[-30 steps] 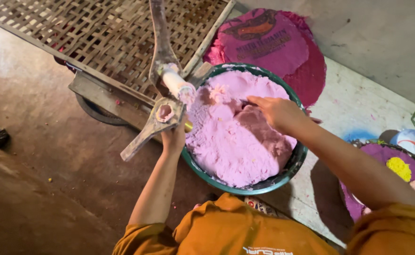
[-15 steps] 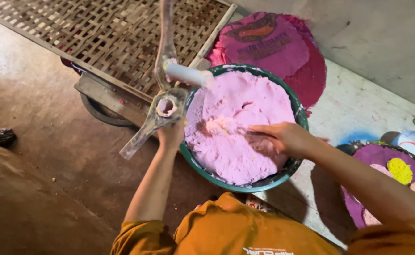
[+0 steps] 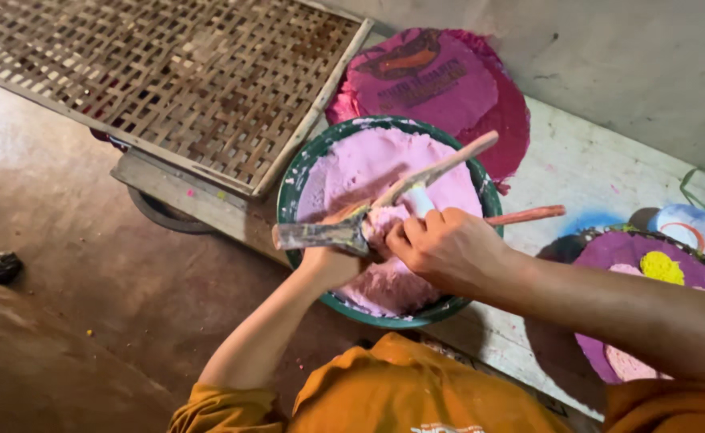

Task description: The person uses a manual press tool to form individual discs from a large bowl of pink dough, placing them onto decorated round trays.

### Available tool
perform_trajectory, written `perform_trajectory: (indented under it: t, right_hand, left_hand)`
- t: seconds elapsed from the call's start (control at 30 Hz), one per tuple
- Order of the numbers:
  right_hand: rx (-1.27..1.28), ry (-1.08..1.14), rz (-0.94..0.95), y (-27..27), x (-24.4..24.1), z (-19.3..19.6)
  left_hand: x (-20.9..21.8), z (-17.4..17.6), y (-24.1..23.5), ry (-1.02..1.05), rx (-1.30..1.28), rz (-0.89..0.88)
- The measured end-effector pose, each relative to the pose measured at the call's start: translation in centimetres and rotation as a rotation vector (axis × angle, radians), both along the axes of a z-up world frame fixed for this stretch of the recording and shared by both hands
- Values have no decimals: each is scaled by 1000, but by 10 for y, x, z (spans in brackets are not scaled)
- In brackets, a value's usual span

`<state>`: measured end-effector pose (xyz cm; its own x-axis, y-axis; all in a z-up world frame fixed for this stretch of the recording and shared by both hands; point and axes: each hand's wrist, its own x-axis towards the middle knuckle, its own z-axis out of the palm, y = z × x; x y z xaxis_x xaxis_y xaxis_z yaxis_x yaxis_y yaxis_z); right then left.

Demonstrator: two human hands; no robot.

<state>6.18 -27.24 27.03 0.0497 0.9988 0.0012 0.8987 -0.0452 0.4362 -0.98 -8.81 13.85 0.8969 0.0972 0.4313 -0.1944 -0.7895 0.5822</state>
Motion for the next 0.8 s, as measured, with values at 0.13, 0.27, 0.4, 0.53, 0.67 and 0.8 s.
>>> perform_trajectory:
  t: [0.13, 0.27, 0.4, 0.53, 0.67, 0.8]
  right_hand:
    - [22, 174, -189, -42, 1, 10]
    - [270, 534, -560, -67, 2, 21]
    - [573, 984, -601, -30, -4, -51]
    - [674, 1282, -588, -41, -21, -118]
    - [613, 1288, -658, -71, -4, -116]
    - [669, 1230, -691, -69, 27, -103]
  left_hand:
    - [-9, -14, 5, 170, -385, -9]
    - [9, -12, 15, -216, -525, 69]
    - [28, -10, 8, -142, -126, 282]
    - [35, -10, 9, 140, -40, 393]
    - [39, -8, 17, -102, 81, 287]
    - [49, -13, 8, -11, 70, 246]
